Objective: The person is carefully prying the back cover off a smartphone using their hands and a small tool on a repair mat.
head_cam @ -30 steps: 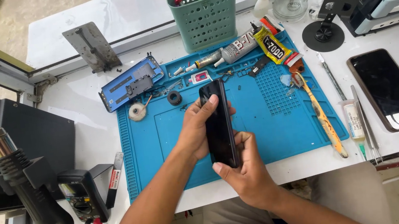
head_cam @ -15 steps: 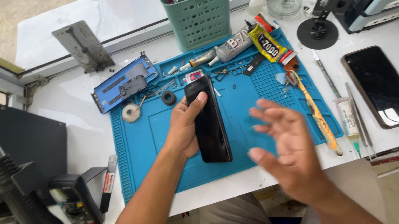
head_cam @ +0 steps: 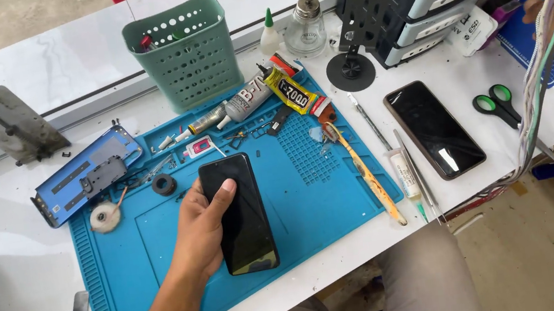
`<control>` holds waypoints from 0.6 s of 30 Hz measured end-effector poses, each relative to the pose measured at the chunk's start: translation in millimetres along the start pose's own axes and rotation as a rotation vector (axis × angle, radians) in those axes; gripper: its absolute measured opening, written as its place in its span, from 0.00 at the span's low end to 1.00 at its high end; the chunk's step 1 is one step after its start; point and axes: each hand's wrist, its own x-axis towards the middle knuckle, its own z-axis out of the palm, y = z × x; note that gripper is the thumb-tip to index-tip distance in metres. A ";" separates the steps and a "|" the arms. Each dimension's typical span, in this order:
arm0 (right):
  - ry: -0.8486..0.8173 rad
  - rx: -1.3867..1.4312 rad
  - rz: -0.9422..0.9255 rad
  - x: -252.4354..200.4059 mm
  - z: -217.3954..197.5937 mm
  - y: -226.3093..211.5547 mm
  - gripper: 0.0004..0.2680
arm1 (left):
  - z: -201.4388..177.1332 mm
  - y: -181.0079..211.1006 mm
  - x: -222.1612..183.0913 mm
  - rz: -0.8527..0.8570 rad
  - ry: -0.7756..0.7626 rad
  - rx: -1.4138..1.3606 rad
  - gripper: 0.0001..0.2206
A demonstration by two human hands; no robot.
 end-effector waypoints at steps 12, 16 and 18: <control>-0.944 0.045 0.875 218.6 52.8 270.8 0.16 | 0.3 6.0 2.1 -0.032 0.026 -0.018 0.20; -0.717 0.257 0.246 110.6 9.3 192.7 0.17 | -2.7 2.8 3.0 -0.017 0.016 -0.029 0.19; -0.661 0.305 0.223 106.3 -27.7 100.0 0.16 | -5.2 -1.5 3.1 -0.006 0.003 -0.031 0.19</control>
